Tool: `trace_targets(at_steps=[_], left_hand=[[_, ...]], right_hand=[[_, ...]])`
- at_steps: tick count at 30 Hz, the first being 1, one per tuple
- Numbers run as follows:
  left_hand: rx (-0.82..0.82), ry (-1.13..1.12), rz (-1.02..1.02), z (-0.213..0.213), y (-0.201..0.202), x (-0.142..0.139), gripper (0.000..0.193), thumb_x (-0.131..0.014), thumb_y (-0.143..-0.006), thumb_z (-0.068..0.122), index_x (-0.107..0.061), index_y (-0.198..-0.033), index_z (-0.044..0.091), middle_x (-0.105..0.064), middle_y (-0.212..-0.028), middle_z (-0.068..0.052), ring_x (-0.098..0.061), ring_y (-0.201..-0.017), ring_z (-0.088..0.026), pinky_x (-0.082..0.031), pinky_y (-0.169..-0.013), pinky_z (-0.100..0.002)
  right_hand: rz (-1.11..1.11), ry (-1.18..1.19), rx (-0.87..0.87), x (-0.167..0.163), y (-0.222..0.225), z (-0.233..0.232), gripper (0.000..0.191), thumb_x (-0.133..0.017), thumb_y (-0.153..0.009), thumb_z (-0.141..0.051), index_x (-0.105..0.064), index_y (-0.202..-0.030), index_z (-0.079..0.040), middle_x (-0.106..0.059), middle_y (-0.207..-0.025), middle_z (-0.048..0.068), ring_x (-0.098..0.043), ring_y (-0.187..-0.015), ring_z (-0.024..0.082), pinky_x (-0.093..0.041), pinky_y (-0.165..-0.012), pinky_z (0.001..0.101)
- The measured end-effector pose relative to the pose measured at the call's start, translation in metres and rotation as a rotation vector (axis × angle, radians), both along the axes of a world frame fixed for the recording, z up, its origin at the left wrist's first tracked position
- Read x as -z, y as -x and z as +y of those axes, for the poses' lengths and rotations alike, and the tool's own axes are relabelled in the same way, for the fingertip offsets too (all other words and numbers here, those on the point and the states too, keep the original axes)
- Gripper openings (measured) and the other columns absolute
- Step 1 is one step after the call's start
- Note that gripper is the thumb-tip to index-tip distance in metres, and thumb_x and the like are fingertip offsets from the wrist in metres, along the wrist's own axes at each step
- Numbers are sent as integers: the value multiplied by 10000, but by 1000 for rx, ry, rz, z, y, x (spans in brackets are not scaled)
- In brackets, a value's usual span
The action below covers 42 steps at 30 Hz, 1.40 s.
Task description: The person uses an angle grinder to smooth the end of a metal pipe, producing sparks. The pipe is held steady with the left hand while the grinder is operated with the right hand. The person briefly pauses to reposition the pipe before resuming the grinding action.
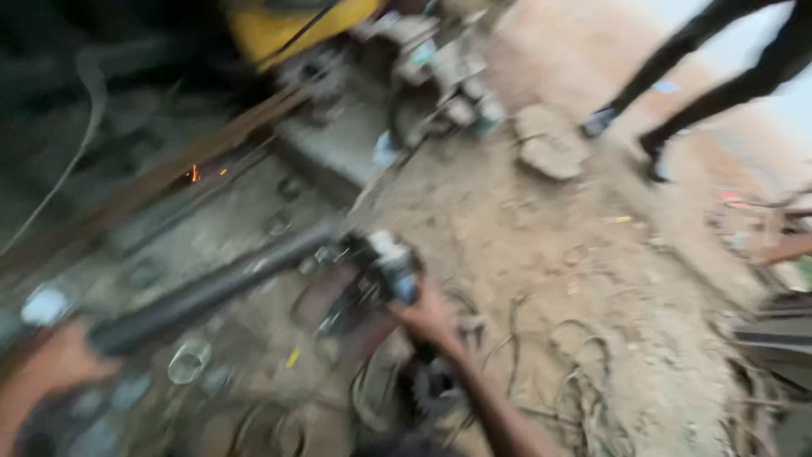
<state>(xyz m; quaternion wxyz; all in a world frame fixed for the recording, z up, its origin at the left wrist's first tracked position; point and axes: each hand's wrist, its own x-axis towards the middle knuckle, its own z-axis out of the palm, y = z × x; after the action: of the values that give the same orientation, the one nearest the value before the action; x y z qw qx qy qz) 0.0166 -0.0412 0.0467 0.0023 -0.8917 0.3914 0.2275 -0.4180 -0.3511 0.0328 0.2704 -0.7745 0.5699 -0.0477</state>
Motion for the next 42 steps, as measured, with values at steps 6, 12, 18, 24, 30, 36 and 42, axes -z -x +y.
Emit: trace_targets(at_steps=[6, 12, 18, 24, 30, 36, 42], left_hand=[[-26, 18, -20, 20, 11, -19, 751, -903, -549, 514, -750, -1127, 59, -743, -1097, -226, -726, -1007, -391, -580, -913, -475], [10, 14, -31, 23, 7, -7, 705, -890, -543, 509, -783, -1089, 76, -759, -1090, -210, -735, -996, -395, -580, -924, -489], [-1, 28, -30, 26, 1, 4, 710, -890, -535, 504, -791, -1099, 84, -763, -1089, -213, -741, -999, -389, -577, -940, -484], [4, -5, -47, 26, 2, 3, 678, -885, -548, 497, -798, -1099, 111, -763, -1088, -201, -739, -995, -389, -574, -941, -489], [-17, 11, -21, 26, 4, -1, 673, -881, -545, 475, -801, -1124, 141, -770, -1092, -193, -743, -994, -382, -575, -953, -489], [-33, 37, -26, 25, 6, 0, 732, -898, -524, 487, -784, -1134, 99, -766, -1092, -191, -736, -993, -381, -569, -947, -488], [-3, 0, -49, 24, 6, 1, 686, -873, -545, 516, -796, -1089, 105, -774, -1078, -183, -746, -990, -376, -587, -939, -480]], right_hand=[[-288, 0, 13, -33, 47, -4, 491, -803, -882, -386, -670, -1150, 3, -703, -824, 61, -654, -697, 166, -533, -623, 343], [-333, -100, 51, -77, 32, 19, 555, -780, -835, -332, -630, -1264, -14, -701, -858, 125, -667, -714, 226, -542, -654, 384], [-310, 2, -101, -69, -2, 25, 592, -794, -785, -325, -627, -1258, -10, -736, -979, 170, -716, -841, 260, -573, -779, 402], [-199, 66, -201, -58, -25, 14, 614, -818, -790, -358, -622, -1229, 23, -727, -1025, 219, -718, -890, 313, -577, -816, 448], [-149, 27, -218, -51, -38, 6, 647, -814, -776, -370, -605, -1239, 31, -736, -979, 233, -733, -790, 309, -608, -756, 448], [-146, -7, -220, -36, -40, -3, 650, -801, -769, -397, -599, -1230, 15, -739, -969, 226, -738, -795, 318, -612, -756, 449], [-115, 142, -261, -31, -43, -5, 673, -815, -770, -448, -614, -1232, -2, -731, -998, 245, -728, -890, 381, -572, -833, 492]])
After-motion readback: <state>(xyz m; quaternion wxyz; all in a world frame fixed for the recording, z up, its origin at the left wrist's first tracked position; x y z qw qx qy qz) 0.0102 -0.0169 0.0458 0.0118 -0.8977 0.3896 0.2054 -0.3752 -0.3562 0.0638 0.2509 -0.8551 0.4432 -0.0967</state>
